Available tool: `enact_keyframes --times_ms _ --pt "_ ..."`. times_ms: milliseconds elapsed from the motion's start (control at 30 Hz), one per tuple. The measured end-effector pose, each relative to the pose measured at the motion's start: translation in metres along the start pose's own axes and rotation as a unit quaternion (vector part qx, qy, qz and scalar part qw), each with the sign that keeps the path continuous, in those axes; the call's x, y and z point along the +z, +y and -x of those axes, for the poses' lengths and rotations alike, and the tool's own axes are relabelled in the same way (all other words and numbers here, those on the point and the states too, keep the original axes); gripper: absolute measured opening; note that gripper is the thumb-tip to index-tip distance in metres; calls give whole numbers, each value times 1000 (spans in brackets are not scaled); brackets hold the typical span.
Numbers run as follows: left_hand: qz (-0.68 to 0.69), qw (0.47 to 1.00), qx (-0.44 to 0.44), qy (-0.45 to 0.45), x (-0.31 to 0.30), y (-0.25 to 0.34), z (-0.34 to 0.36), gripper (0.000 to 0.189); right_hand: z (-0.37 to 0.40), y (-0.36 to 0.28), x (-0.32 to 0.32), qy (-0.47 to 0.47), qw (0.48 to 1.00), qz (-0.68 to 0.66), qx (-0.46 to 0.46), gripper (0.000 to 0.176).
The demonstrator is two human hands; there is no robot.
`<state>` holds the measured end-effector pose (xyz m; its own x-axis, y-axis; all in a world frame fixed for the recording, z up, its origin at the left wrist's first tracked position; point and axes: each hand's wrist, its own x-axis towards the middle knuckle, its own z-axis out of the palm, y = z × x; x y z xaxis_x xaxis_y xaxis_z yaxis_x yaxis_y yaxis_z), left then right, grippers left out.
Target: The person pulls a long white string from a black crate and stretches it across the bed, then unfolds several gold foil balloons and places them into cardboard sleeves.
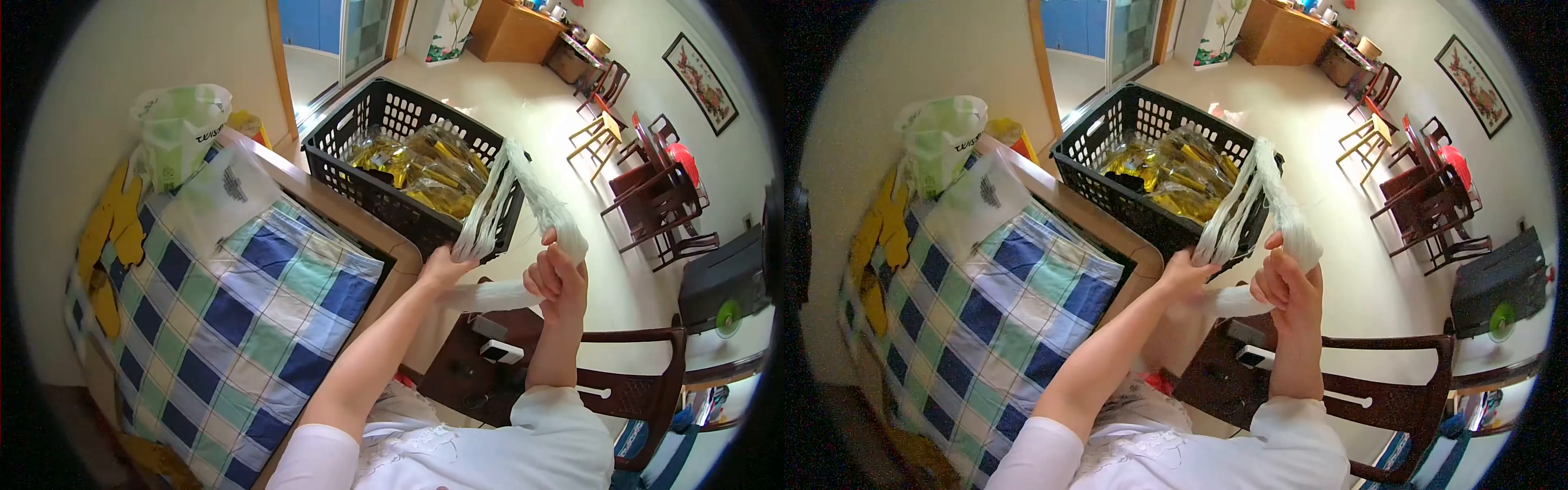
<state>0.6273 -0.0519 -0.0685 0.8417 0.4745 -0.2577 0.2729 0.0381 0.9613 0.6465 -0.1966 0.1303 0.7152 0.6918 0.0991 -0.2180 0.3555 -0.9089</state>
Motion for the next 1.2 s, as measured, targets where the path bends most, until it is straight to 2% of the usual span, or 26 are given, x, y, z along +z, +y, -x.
enact_keyframes --times_ms 100,200,333,367,467,533,667,733,833,933,967,1000,1033,1100,1133,1167,1200 --pt "76 995 20 -64 -12 -3 2 31 1 0 -3 6 1000 6 -8 15" --pt "220 975 31 -26 -30 11 10 27 1 -1 -5 -1 1000 23 -14 16" --pt "319 940 -74 -97 -65 44 35 29 0 -1 -2 -2 999 38 -25 16" --pt "275 949 -99 -114 -72 48 38 28 0 -1 -2 -6 999 34 -25 16" --pt "303 939 -76 -143 -101 48 49 26 0 -3 -4 -4 999 34 -32 16" --pt "345 932 -45 -101 -126 74 70 23 -3 -4 -2 14 998 51 -33 17" --pt "401 908 49 -112 -164 102 98 23 -21 -14 0 43 997 35 -61 17" --pt "405 905 96 -84 -180 120 120 24 -36 -25 2 58 994 38 -90 17" --pt "430 885 178 -34 -212 143 166 26 -51 -38 6 16 992 37 -116 17" --pt "515 813 272 9 -255 168 234 21 -55 -36 11 29 993 55 -98 16" --pt "528 778 339 35 -269 166 262 20 -55 -31 13 36 995 53 -80 15" --pt "429 796 421 -64 -298 164 286 20 -54 -25 14 28 995 53 -74 15" --pt "418 788 439 -107 -316 169 320 21 -52 -19 19 29 996 58 -63 16" --pt "335 768 536 102 -345 150 393 28 -47 -5 26 31 997 67 -39 18" --pt "314 749 553 188 -354 145 425 25 -46 2 29 29 997 70 -29 17" --pt "316 730 558 237 -357 145 450 22 -45 8 27 22 997 63 -23 18" --pt "326 720 560 249 -357 147 470 20 -45 14 26 15 998 56 -18 20"
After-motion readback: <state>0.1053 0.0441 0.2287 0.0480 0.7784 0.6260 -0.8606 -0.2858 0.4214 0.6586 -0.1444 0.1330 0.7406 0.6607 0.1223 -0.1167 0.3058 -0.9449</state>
